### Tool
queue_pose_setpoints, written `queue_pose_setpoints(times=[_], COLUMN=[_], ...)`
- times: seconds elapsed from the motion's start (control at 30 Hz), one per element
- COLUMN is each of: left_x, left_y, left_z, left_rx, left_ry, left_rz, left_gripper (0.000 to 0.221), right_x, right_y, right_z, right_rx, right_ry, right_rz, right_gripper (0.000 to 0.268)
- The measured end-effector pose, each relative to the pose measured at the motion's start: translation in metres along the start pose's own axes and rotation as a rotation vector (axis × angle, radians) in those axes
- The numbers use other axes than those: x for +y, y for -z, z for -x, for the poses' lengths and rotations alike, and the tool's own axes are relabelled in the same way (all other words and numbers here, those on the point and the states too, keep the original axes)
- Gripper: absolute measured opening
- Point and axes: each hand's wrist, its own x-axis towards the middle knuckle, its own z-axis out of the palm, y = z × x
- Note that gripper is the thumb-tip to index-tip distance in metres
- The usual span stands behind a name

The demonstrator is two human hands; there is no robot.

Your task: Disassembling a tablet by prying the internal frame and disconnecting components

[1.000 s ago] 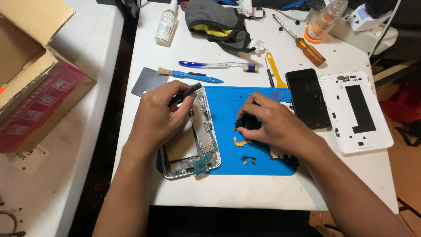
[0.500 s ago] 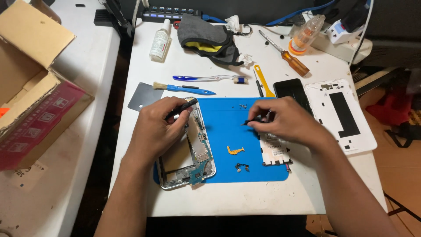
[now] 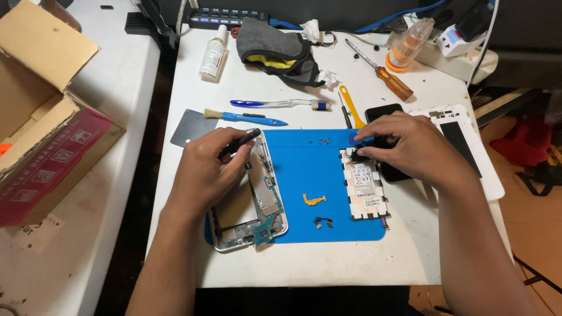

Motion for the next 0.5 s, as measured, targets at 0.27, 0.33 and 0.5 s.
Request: queue_pose_setpoints(times=[0.27,0.33,0.5], left_x=[-0.002,-0.003,-0.002], left_y=[0.001,0.001,0.004], left_z=[0.0,0.001,0.001], left_rx=[0.005,0.012,0.032], left_ry=[0.016,0.03,0.013], left_rz=[-0.013,-0.009,-0.002], left_gripper=[0.012,0.011,0.008], right_x=[-0.048,-0.05,-0.054], right_y=[-0.044,-0.057,-0.056], right_z=[0.006,0.008,0.005], right_rx=[-0.332,-0.39,-0.416], right_ry=[0.236,0.323,0.268], right_rz=[0.043,0.101,0.05], right_gripper=[0.03,0.032,0.012])
